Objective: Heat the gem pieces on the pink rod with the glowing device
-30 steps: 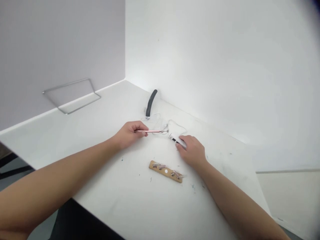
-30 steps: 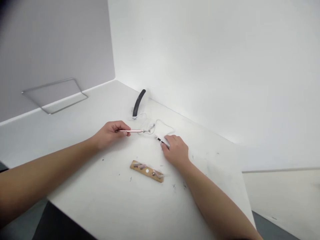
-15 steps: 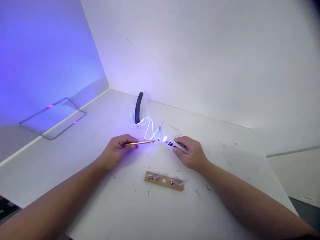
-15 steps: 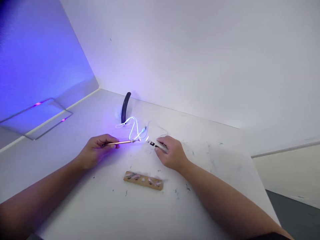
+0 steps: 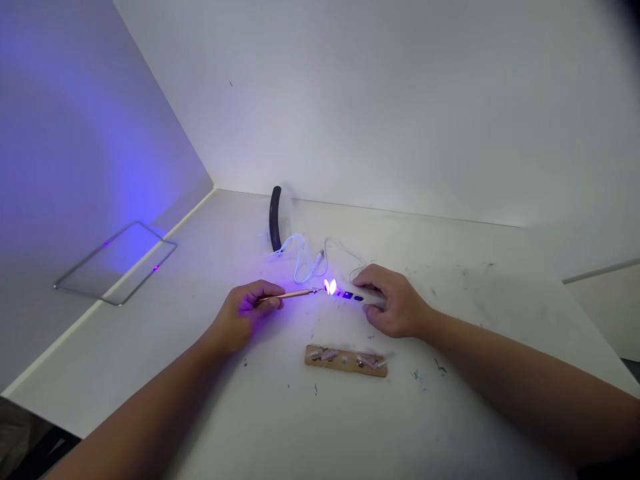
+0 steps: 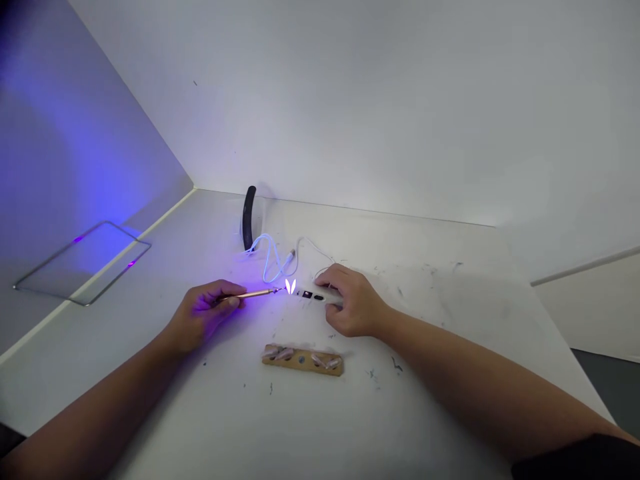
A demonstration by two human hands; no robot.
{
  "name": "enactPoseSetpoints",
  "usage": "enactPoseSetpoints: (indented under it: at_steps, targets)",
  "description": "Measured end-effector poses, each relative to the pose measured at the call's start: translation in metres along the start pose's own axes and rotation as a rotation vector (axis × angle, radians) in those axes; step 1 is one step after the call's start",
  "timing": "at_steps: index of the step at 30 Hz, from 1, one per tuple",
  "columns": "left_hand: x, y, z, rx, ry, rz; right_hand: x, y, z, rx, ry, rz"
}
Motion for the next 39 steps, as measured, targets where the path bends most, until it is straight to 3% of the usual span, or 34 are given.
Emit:
enactPoseSetpoints:
  at_steps: [26, 39]
  targets:
    - [0.021, -0.013, 0.001, -0.121, -0.05, 0.137, -0.005, -0.005, 0.004, -0.103, -0.02, -0.089]
    - [0.016, -0.017, 0.004, -0.167, -0.048, 0.16, -0.005, -0.004, 0.003, -0.102, -0.022, -0.104]
Point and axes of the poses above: each hand's wrist, its own z-axis away from the middle knuckle, its own y-axis out of the palm, x = y × z, the point moved 10 cm from there along -z, towards the middle knuckle, and after that the axes turned 2 degrees about z, right-handed, at the moved point
